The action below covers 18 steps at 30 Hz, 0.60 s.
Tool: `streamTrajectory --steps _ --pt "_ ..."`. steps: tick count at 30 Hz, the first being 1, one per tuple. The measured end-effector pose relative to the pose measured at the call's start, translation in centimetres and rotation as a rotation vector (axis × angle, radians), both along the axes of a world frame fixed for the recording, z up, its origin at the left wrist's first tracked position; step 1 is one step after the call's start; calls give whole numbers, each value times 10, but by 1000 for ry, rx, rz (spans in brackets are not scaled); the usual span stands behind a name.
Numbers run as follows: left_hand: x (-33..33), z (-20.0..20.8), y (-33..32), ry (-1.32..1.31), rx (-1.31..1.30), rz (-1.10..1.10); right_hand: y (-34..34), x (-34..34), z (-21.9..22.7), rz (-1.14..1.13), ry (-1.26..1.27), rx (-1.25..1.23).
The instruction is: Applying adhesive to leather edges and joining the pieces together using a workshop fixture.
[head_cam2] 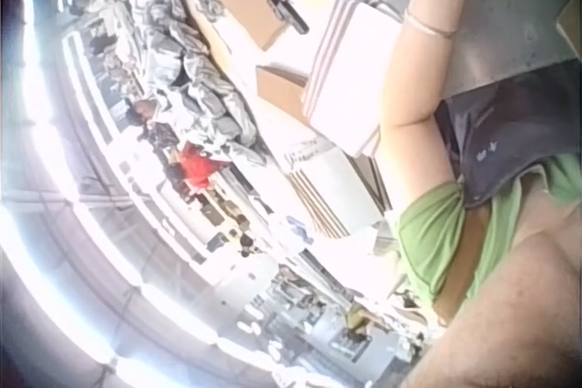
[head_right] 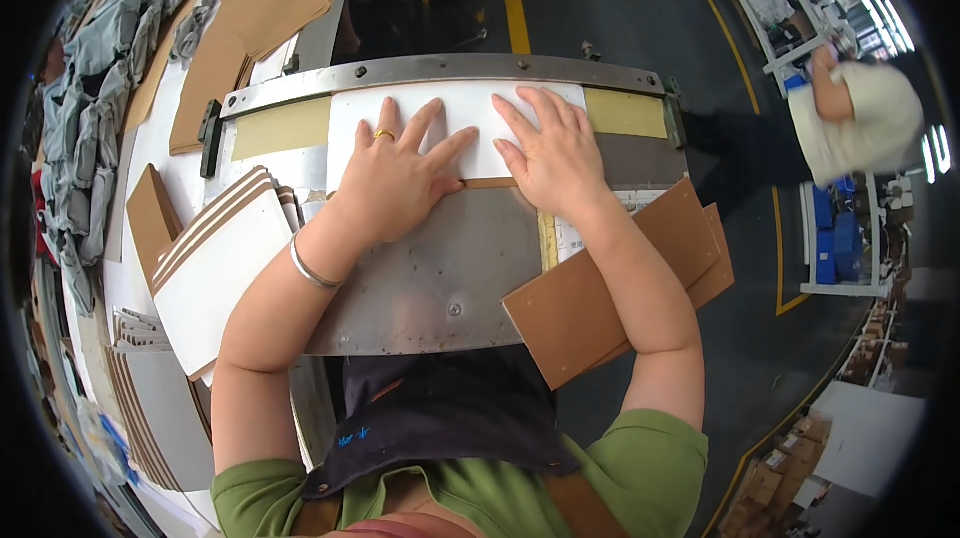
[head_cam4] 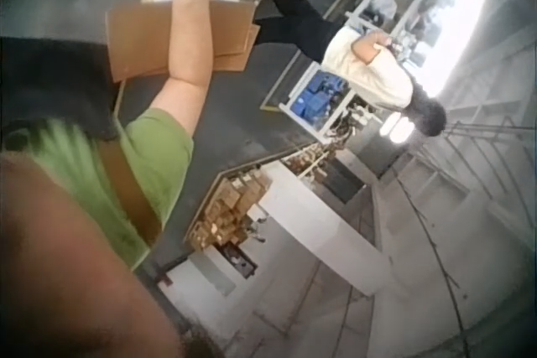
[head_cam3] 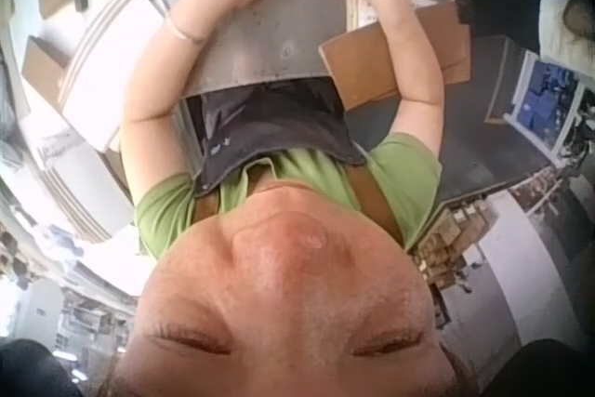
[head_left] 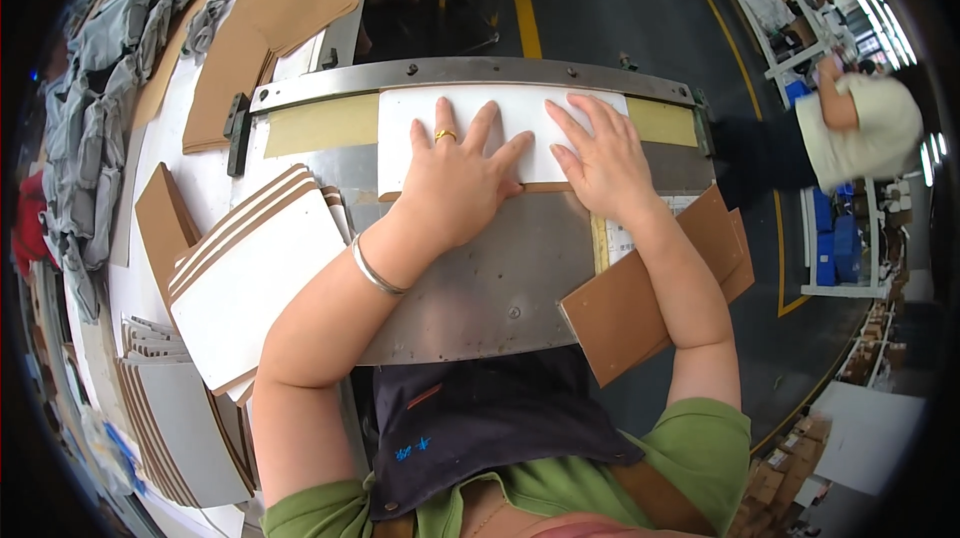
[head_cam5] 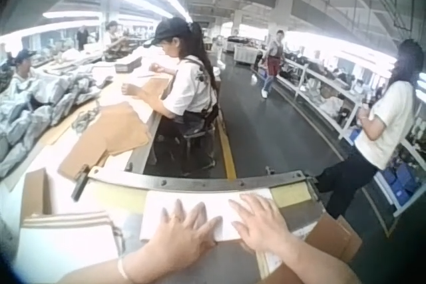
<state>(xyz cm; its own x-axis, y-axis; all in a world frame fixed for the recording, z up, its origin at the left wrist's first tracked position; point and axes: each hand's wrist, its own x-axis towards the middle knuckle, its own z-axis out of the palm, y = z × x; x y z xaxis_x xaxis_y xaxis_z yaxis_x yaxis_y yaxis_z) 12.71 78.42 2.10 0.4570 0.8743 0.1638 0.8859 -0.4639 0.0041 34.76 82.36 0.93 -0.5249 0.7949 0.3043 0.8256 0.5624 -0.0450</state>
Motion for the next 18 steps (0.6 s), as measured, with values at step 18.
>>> streamTrajectory --steps 18 --pt "1 9 0 -20 -108 69 1 -4 -9 -78 17 27"
